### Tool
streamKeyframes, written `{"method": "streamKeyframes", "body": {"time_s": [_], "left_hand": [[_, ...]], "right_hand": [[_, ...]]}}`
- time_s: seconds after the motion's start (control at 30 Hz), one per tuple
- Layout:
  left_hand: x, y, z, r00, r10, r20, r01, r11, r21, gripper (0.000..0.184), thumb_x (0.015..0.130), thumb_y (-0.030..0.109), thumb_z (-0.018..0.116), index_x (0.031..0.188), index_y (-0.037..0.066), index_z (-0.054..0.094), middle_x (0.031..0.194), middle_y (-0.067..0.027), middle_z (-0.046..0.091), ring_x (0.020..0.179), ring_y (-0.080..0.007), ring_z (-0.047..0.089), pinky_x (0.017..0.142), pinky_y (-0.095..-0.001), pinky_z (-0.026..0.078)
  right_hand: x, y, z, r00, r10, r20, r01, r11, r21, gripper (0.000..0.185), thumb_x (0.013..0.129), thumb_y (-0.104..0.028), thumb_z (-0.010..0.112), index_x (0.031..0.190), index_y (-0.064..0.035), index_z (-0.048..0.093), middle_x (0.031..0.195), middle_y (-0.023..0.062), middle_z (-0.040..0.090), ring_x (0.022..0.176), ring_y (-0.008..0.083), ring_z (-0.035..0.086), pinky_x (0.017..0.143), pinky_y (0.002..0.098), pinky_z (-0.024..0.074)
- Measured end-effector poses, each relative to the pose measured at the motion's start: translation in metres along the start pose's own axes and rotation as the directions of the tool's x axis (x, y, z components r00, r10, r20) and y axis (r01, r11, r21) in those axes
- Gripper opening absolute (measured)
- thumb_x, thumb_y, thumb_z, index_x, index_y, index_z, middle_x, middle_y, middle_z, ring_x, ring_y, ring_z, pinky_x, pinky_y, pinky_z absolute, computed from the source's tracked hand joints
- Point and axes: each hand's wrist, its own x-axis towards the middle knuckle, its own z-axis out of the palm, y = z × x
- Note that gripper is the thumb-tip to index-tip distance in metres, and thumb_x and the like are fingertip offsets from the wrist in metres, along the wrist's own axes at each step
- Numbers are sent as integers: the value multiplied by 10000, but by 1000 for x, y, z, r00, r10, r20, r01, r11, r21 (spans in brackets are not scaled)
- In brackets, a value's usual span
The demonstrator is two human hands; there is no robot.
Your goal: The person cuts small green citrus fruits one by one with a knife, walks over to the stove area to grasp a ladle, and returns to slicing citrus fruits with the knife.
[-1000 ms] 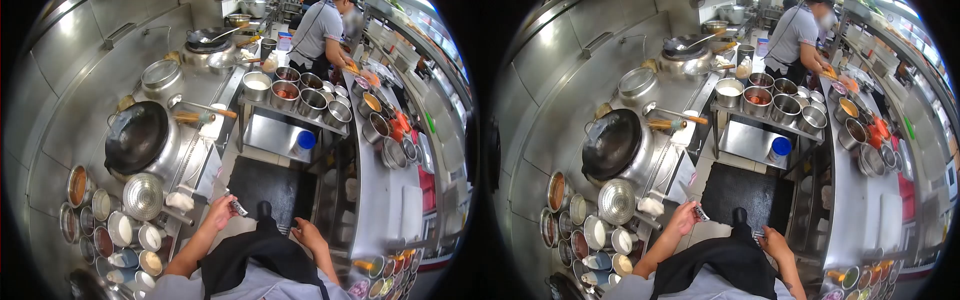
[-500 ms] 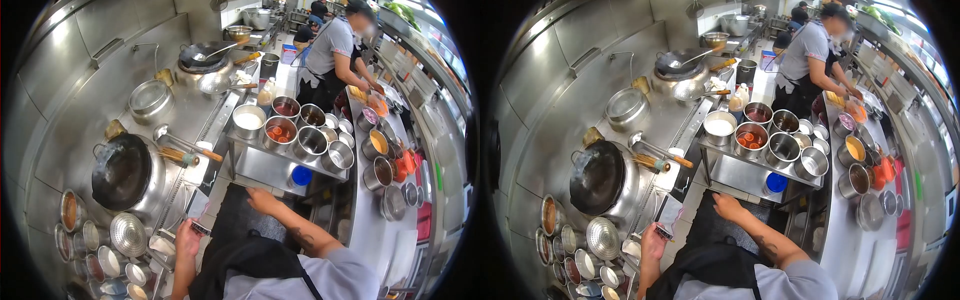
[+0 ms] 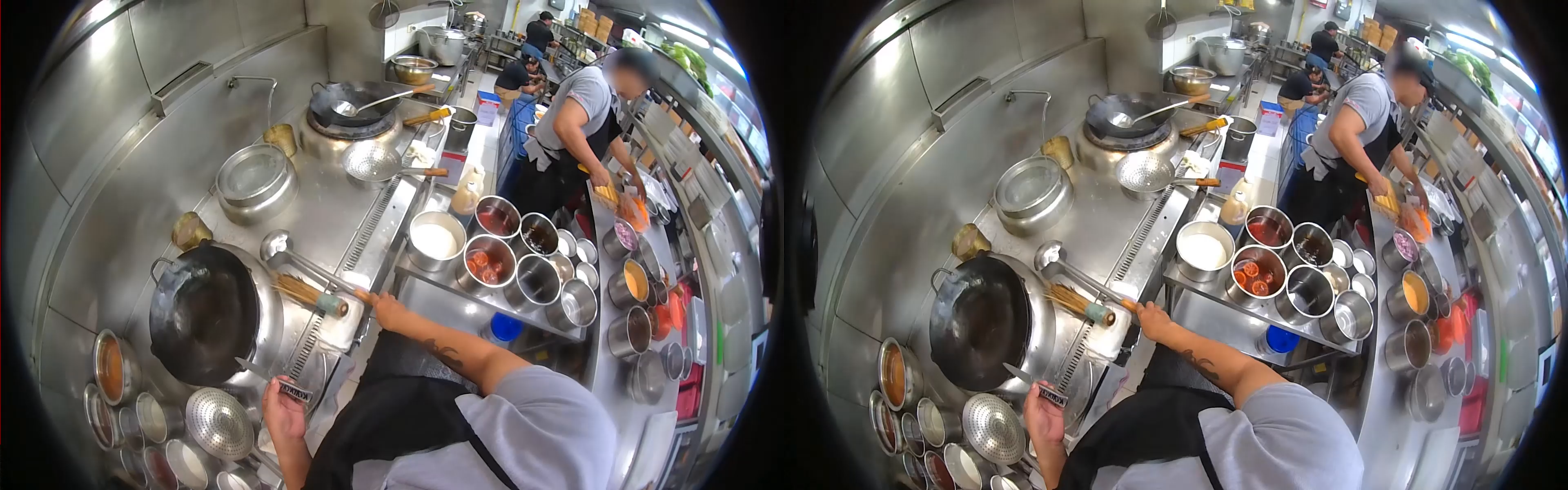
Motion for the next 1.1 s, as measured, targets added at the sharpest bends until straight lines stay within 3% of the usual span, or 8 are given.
{"method": "streamKeyframes", "body": {"time_s": [0.17,0.23,0.37,0.43,0.5,0.57,0.73,1.1], "left_hand": [[20,7,5,998,26,-62,-24,999,25,175,989,222,584,1007,52,618,900,-65,645,806,-178,630,665,-341,536],[28,7,2,997,31,-75,-29,999,26,174,988,220,586,1011,51,619,900,-67,644,805,-178,629,666,-343,537],[39,9,16,984,92,-152,-86,995,44,193,988,235,587,1013,46,610,896,-67,631,793,-178,626,647,-345,543],[40,13,23,960,153,-235,-148,988,41,200,988,240,586,1012,43,606,894,-66,626,779,-177,626,629,-340,544],[46,14,27,970,181,-160,-174,983,58,206,989,244,583,1011,41,602,889,-65,618,742,-174,625,584,-333,546],[45,13,36,961,216,-172,-214,976,35,212,989,250,583,1007,41,621,898,-66,647,763,-169,643,624,-326,551],[51,1,49,935,251,-250,-258,966,5,220,985,270,589,1001,54,621,885,-65,647,754,-176,644,618,-340,562],[44,-25,84,844,327,-425,-353,936,18,223,977,275,603,983,53,605,866,-55,626,738,-177,624,642,-345,564]], "right_hand": [[41,-2,10,999,22,31,-26,991,128,424,883,-60,543,1299,2,494,1102,276,630,983,437,659,874,485,535],[56,-9,-1,973,101,210,-129,984,121,424,895,-106,549,1314,-51,513,1120,256,649,1052,415,642,903,482,512],[87,-19,-25,993,4,120,-49,925,377,387,831,-253,678,1128,-7,641,955,239,698,944,379,687,825,468,524],[95,-23,-46,960,65,271,-236,706,667,361,798,-237,735,1070,-8,676,845,134,702,765,240,665,681,376,523],[89,-24,-66,981,18,192,-177,482,858,314,829,-114,687,1113,18,653,752,-3,593,613,76,525,520,249,410],[98,-8,-85,973,4,232,-214,396,893,345,857,-83,671,1187,1,623,762,-16,603,569,58,511,473,235,392],[167,-7,-171,999,-16,35,-35,6,999,495,908,-21,632,1374,-98,483,730,-4,550,468,86,487,385,233,342],[343,5,-256,991,-78,112,-130,-274,953,149,921,-77,589,1021,-151,508,738,27,534,482,147,490,374,291,353]]}}
